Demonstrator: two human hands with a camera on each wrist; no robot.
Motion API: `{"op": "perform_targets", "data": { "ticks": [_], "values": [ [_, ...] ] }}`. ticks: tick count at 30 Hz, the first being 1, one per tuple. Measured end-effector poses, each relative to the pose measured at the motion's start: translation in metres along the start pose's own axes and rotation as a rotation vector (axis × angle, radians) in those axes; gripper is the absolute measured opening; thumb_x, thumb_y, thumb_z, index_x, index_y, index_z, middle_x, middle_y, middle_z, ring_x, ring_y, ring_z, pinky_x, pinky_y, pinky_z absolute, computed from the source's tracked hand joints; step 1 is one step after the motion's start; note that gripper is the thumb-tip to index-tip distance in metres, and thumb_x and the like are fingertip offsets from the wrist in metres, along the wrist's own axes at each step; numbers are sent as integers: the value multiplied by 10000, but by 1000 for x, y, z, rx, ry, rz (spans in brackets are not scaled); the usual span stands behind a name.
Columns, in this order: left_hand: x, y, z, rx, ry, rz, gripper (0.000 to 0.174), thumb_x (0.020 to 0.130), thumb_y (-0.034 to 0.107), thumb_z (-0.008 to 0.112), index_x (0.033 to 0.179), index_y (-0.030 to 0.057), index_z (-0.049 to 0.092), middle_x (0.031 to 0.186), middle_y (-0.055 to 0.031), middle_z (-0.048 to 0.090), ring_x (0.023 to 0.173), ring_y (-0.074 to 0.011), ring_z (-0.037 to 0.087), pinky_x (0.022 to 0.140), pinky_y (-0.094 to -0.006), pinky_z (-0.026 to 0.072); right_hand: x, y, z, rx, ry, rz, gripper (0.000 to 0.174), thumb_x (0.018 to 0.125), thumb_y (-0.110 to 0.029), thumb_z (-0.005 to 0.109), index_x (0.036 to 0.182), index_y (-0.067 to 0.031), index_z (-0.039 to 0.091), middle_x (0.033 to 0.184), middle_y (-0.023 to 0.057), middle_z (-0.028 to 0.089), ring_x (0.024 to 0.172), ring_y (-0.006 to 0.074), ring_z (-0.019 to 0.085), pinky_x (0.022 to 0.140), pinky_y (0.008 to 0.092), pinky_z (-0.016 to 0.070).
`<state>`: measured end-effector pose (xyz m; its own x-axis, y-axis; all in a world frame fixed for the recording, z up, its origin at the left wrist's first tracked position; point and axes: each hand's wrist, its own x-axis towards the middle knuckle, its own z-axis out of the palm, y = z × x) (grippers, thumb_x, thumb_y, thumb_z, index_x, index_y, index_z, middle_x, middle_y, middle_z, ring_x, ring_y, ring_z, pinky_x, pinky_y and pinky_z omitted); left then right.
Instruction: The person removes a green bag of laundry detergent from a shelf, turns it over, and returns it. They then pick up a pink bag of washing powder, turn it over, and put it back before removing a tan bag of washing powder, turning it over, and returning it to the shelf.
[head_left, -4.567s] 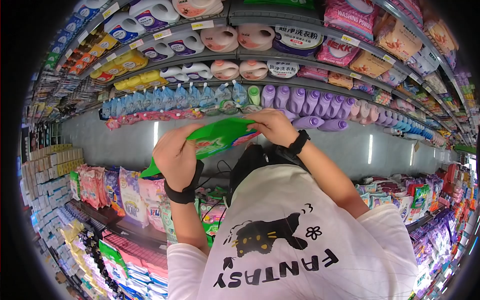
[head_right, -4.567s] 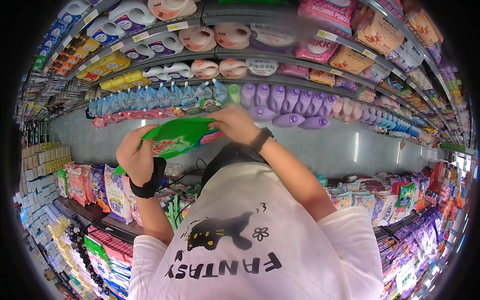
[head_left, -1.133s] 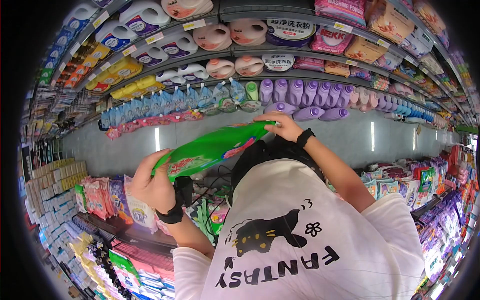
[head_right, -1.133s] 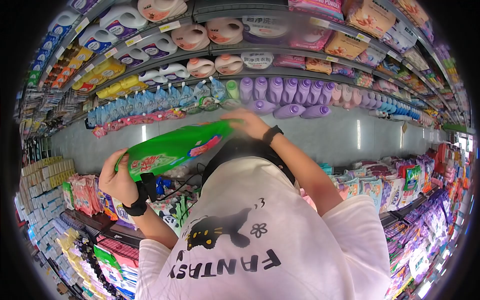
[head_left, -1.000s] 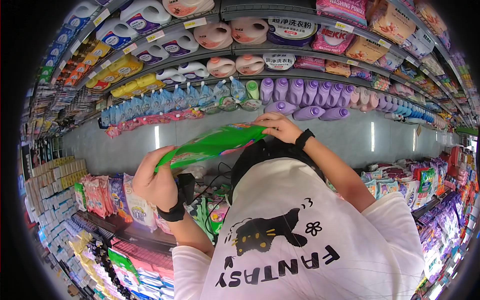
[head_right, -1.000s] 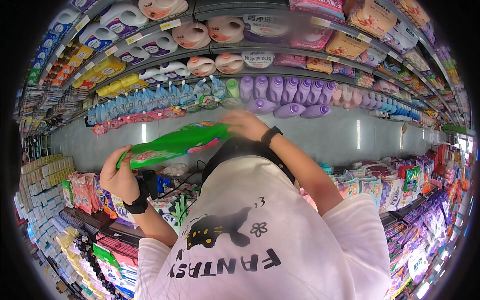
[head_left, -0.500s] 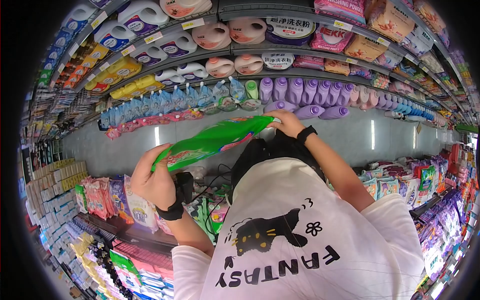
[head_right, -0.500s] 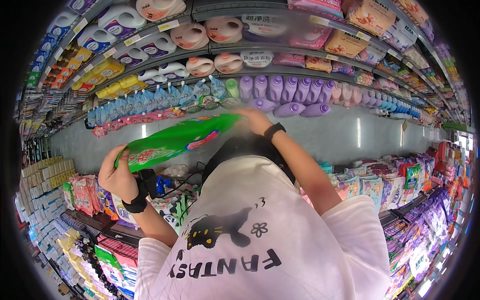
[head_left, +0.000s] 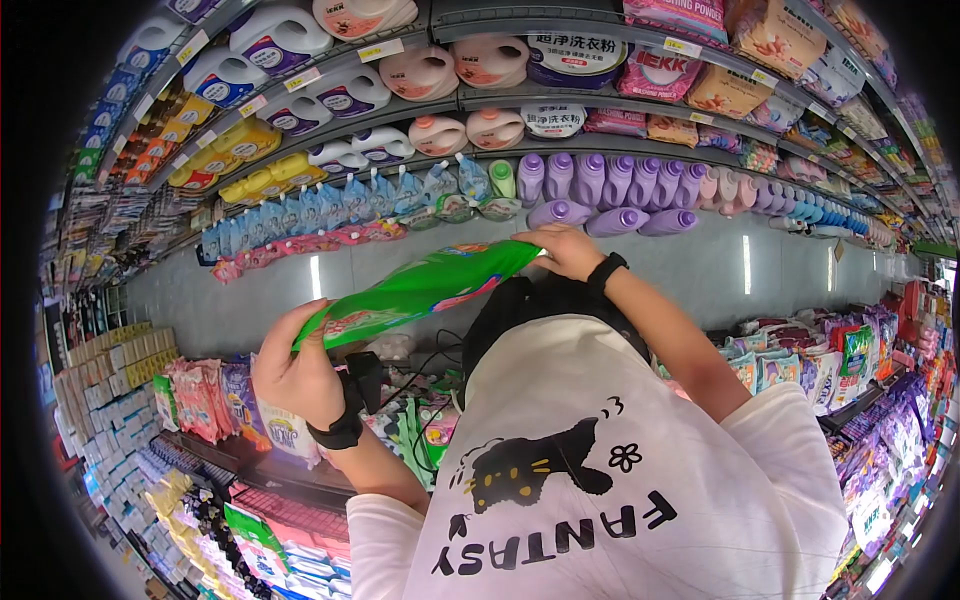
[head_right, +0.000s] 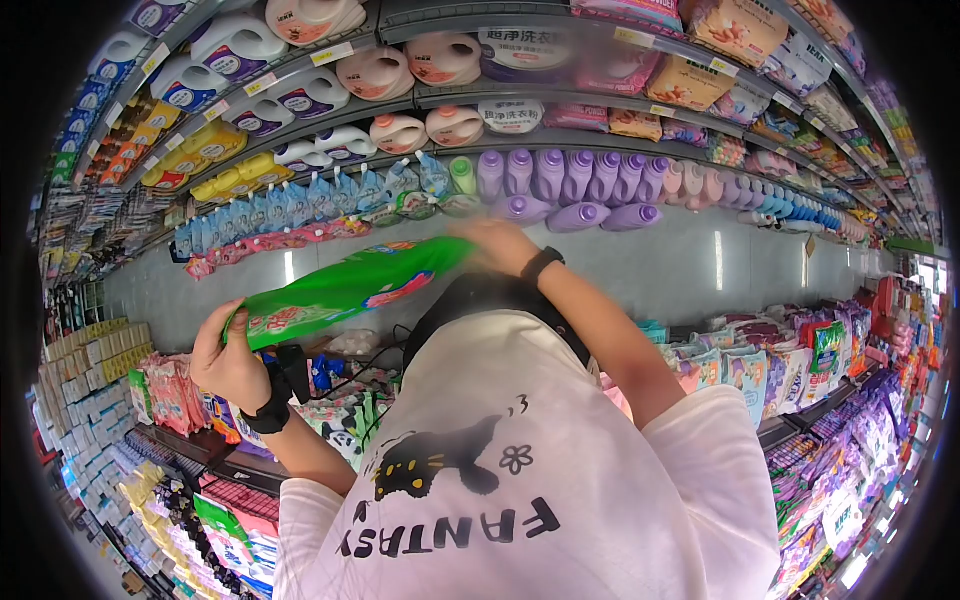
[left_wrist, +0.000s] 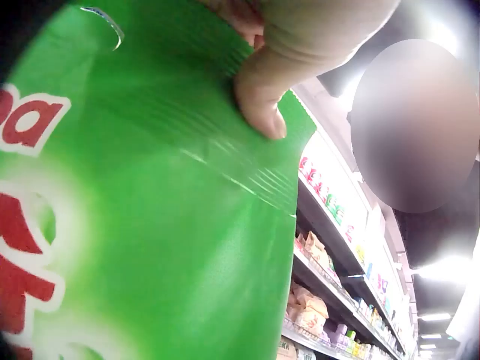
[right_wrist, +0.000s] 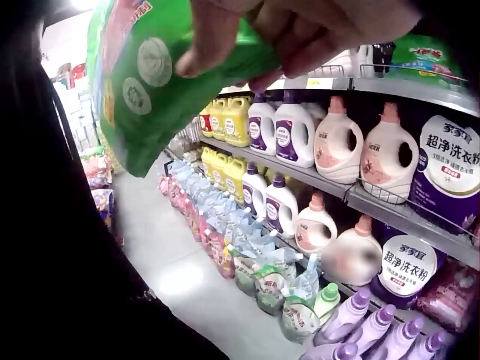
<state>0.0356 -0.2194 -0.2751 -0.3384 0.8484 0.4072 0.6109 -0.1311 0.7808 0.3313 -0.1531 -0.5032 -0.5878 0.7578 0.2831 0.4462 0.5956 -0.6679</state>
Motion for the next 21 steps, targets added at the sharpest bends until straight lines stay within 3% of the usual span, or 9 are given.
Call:
{"op": "perform_targets", "data": {
  "ticks": [9, 12, 15, 18, 21],
  "values": [
    [0, -10, -1, -32, 36, -25, 79, 732, -6, 661, 803, -39, 660, 745, -77, 643, 688, -116, 575, 652, -219, 441, -1, 10, 7, 12, -144, 206, 425, 747, -62, 592, 1167, -89, 528, 895, 142, 621, 807, 324, 590, 708, 381, 468],
    [-1, -6, 4, -57, 10, -36, 83, 724, -16, 662, 804, -38, 660, 747, -80, 644, 690, -115, 576, 650, -218, 440, 4, 10, 4, 122, 48, 3, 489, 739, -33, 590, 1214, -106, 500, 961, 161, 615, 817, 339, 596, 728, 380, 476],
    [-1, 2, 12, -29, -35, -2, 88, 717, -19, 665, 803, -36, 662, 746, -84, 643, 689, -114, 575, 648, -215, 438, 7, -7, 6, 186, 14, 86, 553, 712, 14, 600, 1237, -114, 481, 1055, 161, 597, 894, 337, 594, 780, 381, 474],
    [-1, 2, 13, -41, -41, -26, 100, 704, -38, 661, 804, -35, 663, 744, -86, 642, 688, -114, 575, 647, -214, 438, 10, -8, 0, 227, -224, 251, 600, 687, 24, 631, 1250, -107, 469, 1150, 141, 566, 1006, 311, 570, 833, 372, 466],
    [-3, -1, 8, -13, -29, -45, 113, 698, -57, 651, 807, -31, 664, 745, -83, 642, 686, -115, 574, 646, -214, 438, 8, -4, -3, 374, -295, 354, 614, 683, 4, 645, 1259, -107, 463, 1173, 133, 559, 1064, 284, 549, 856, 356, 462]
  ]
}}
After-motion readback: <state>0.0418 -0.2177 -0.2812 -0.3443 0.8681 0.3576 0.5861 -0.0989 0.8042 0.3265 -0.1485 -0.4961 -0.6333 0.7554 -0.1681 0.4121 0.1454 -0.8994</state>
